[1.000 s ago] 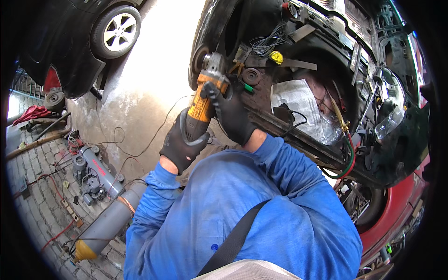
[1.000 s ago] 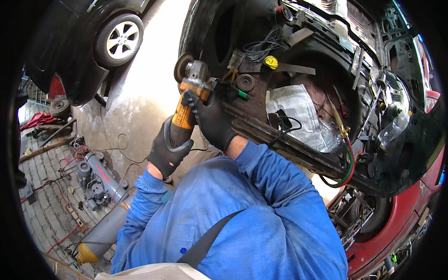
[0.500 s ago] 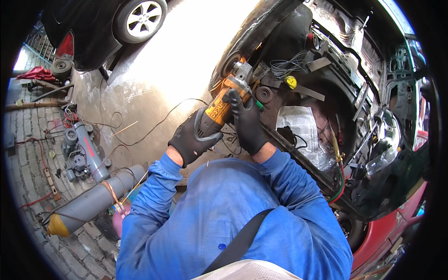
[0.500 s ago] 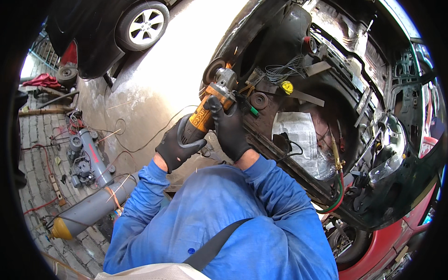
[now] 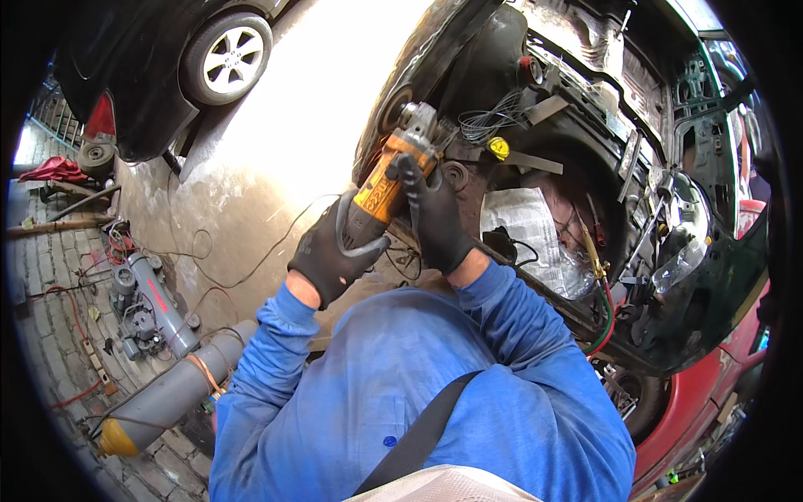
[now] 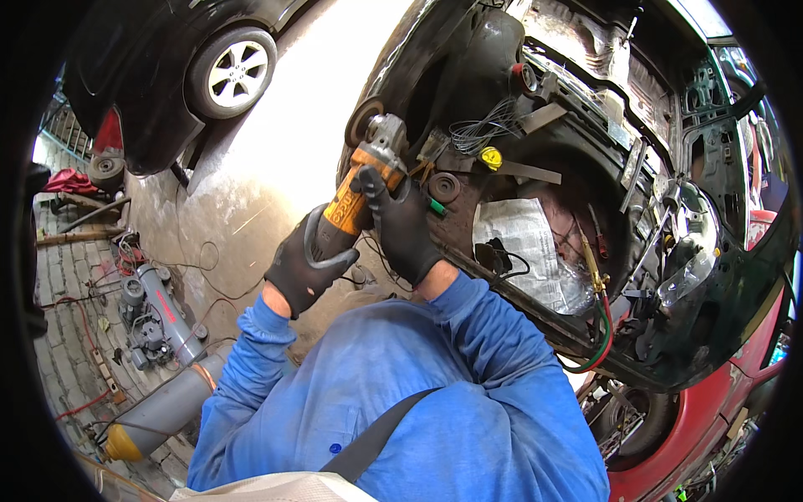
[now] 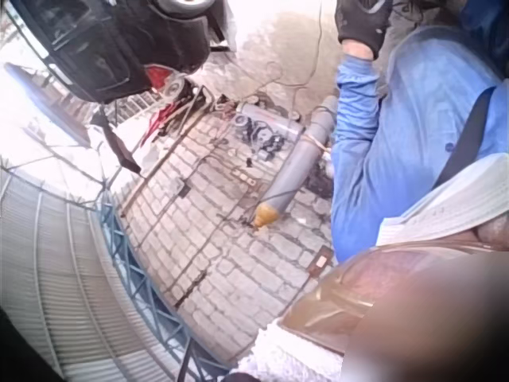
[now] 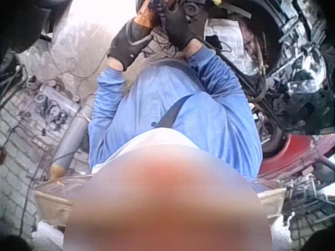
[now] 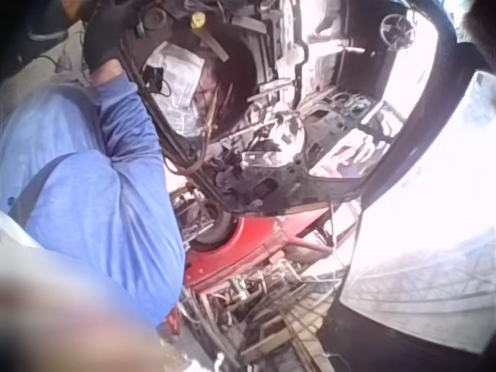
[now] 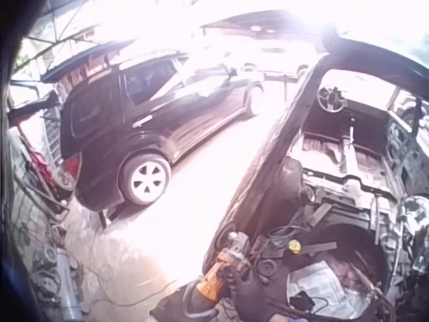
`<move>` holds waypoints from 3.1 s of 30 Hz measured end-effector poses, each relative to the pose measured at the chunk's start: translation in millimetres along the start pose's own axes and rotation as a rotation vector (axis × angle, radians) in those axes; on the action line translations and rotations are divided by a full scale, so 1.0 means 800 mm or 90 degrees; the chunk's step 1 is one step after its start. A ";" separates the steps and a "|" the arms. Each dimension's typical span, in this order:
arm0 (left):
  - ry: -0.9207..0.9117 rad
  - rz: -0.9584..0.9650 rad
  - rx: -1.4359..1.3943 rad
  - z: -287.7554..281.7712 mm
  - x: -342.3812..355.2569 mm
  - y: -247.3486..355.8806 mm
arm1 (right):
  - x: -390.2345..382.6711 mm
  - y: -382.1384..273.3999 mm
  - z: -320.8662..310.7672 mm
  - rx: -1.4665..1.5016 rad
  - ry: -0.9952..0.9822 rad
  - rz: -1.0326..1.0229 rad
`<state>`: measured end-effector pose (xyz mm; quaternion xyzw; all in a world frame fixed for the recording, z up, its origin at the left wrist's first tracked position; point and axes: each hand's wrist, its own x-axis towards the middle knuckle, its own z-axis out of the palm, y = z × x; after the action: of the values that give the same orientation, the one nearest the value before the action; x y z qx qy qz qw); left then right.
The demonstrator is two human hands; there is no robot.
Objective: The person uses an angle grinder to remove paint and rust from the exterior surface of a car door. They move the grinder along the door panel, generating sparks as they work on different sections of the metal.
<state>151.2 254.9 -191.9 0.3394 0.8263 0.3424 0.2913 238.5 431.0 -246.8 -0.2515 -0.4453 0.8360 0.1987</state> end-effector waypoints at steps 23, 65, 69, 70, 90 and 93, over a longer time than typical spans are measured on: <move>-0.016 0.016 0.035 -0.015 0.010 0.023 | 0.002 -0.018 -0.007 0.000 -0.051 0.068; -0.044 0.054 0.112 -0.026 0.056 0.039 | 0.026 -0.045 -0.007 -0.076 0.058 -0.057; -0.011 0.100 0.110 -0.020 0.060 0.036 | 0.032 -0.041 -0.014 -0.030 0.053 -0.056; 0.005 0.121 0.106 -0.019 0.062 0.035 | 0.036 -0.041 -0.016 -0.023 0.050 -0.070; -0.024 0.137 0.067 -0.016 0.052 -0.001 | 0.023 -0.026 -0.016 -0.089 0.049 -0.057; 0.021 0.192 0.085 -0.005 0.070 0.006 | 0.034 -0.049 -0.019 0.006 0.038 -0.037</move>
<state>116.8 298.8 -199.9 0.4725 0.7918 0.3319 0.1994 230.2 476.5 -227.8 -0.2622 -0.4424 0.8242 0.2373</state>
